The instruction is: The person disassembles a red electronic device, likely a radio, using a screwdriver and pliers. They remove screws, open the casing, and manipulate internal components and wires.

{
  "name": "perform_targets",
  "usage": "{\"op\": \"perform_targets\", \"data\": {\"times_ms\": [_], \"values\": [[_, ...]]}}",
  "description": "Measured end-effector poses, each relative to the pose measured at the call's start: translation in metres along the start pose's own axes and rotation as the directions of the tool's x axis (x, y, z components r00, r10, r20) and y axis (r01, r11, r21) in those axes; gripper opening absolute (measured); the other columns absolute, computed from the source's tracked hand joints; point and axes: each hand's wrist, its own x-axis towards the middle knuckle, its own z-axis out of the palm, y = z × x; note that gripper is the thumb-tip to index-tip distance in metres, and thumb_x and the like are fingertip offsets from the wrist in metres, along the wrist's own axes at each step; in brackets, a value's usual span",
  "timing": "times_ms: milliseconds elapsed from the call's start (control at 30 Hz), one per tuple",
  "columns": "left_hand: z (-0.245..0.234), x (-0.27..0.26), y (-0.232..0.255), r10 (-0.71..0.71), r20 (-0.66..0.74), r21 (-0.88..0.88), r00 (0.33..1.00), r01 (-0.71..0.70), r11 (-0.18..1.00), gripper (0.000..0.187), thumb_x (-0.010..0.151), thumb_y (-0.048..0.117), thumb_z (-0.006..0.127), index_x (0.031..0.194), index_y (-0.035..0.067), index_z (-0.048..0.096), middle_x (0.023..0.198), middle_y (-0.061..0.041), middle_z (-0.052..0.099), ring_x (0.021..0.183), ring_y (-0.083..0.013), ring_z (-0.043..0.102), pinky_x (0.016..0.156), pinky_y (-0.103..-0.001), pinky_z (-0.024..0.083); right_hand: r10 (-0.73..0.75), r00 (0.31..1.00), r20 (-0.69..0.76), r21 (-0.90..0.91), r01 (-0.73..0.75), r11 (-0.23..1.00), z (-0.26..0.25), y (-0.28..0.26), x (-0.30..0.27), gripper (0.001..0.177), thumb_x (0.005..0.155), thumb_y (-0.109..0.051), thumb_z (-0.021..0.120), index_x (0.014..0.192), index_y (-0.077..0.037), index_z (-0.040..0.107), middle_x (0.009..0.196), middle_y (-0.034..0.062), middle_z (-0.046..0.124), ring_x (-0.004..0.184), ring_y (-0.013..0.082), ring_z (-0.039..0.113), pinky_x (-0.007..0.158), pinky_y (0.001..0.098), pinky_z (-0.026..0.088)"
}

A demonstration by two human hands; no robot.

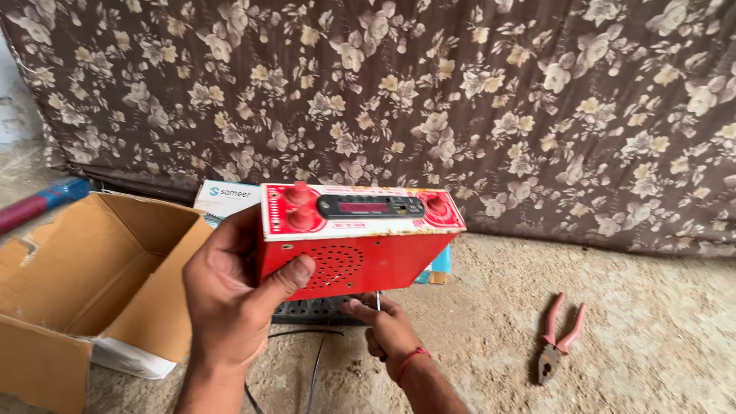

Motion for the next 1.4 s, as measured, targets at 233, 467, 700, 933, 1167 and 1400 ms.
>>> {"op": "perform_targets", "data": {"times_ms": [233, 467, 700, 933, 1167, 1400], "values": [[-0.029, 0.002, -0.003, 0.058, -0.13, -0.08, 0.99, -0.069, 0.994, 0.055, 0.082, -0.005, 0.081, 0.133, -0.007, 0.06, 0.129, -0.013, 0.069, 0.118, -0.0189, 0.065, 0.107, -0.035, 0.052, -0.195, 0.976, -0.098, 0.016, 0.198, 0.98, 0.021, -0.008, 0.063, 0.01, 0.096, -0.018, 0.072, 0.097, -0.008, 0.069, 0.057, 0.0008, 0.051, 0.04, 0.0084, 0.039, 0.036, 0.0287, 0.027], [-0.048, 0.006, 0.005, 0.131, -0.264, -0.131, 0.956, -0.17, 0.977, 0.055, 0.088, -0.003, 0.079, 0.139, -0.006, 0.059, 0.135, -0.013, 0.067, 0.123, -0.0187, 0.063, 0.113, -0.035, 0.048, -0.518, 0.851, -0.086, 0.087, 0.525, 0.847, 0.025, -0.13, 0.048, 0.035, 0.094, -0.001, 0.046, 0.115, -0.016, 0.071, 0.081, 0.0013, 0.068, 0.043, 0.0043, 0.042, 0.035, 0.0216, 0.03], [-0.054, 0.005, 0.01, 0.13, -0.302, -0.217, 0.944, -0.201, 0.955, 0.069, 0.085, -0.003, 0.076, 0.15, -0.002, 0.052, 0.149, -0.014, 0.059, 0.134, -0.0198, 0.057, 0.119, -0.039, 0.043, -0.657, 0.754, -0.003, 0.361, 0.614, 0.702, -0.015, -0.255, -0.033, 0.045, 0.09, -0.007, 0.05, 0.133, -0.002, 0.062, 0.112, 0.0052, 0.069, 0.046, 0.0046, 0.037, 0.038, 0.0205, 0.031], [-0.047, 0.001, -0.003, 0.146, -0.301, -0.263, 0.943, -0.229, 0.937, 0.063, 0.089, -0.003, 0.077, 0.148, 0.0, 0.056, 0.153, -0.013, 0.056, 0.139, -0.023, 0.054, 0.122, -0.042, 0.043, -0.692, 0.705, -0.155, 0.246, 0.706, 0.664, -0.112, -0.316, -0.071, 0.024, 0.104, -0.016, 0.061, 0.123, -0.002, 0.066, 0.103, 0.0039, 0.071, 0.05, 0.0033, 0.037, 0.044, 0.0176, 0.033], [-0.03, -0.002, -0.008, 0.138, -0.273, -0.254, 0.952, -0.21, 0.944, 0.06, 0.082, -0.003, 0.078, 0.138, 0.001, 0.057, 0.144, -0.01, 0.061, 0.132, -0.0205, 0.057, 0.117, -0.04, 0.043, -0.633, 0.599, -0.49, -0.213, 0.621, 0.754, -0.233, -0.359, -0.12, 0.021, 0.1, -0.013, 0.064, 0.12, -0.012, 0.07, 0.103, -0.0008, 0.077, 0.05, 0.0039, 0.036, 0.045, 0.0183, 0.033], [-0.003, -0.013, -0.051, 0.093, -0.041, -0.288, 0.995, -0.101, 0.952, 0.056, 0.08, -0.008, 0.081, 0.132, -0.004, 0.062, 0.125, -0.012, 0.069, 0.114, -0.0209, 0.066, 0.102, -0.039, 0.056, -0.475, 0.473, -0.742, -0.533, 0.014, 0.846, -0.328, -0.304, -0.145, 0.026, 0.1, -0.029, 0.072, 0.116, -0.01, 0.077, 0.075, 0.008, 0.064, 0.049, 0.0093, 0.037, 0.039, 0.0271, 0.032]]}}
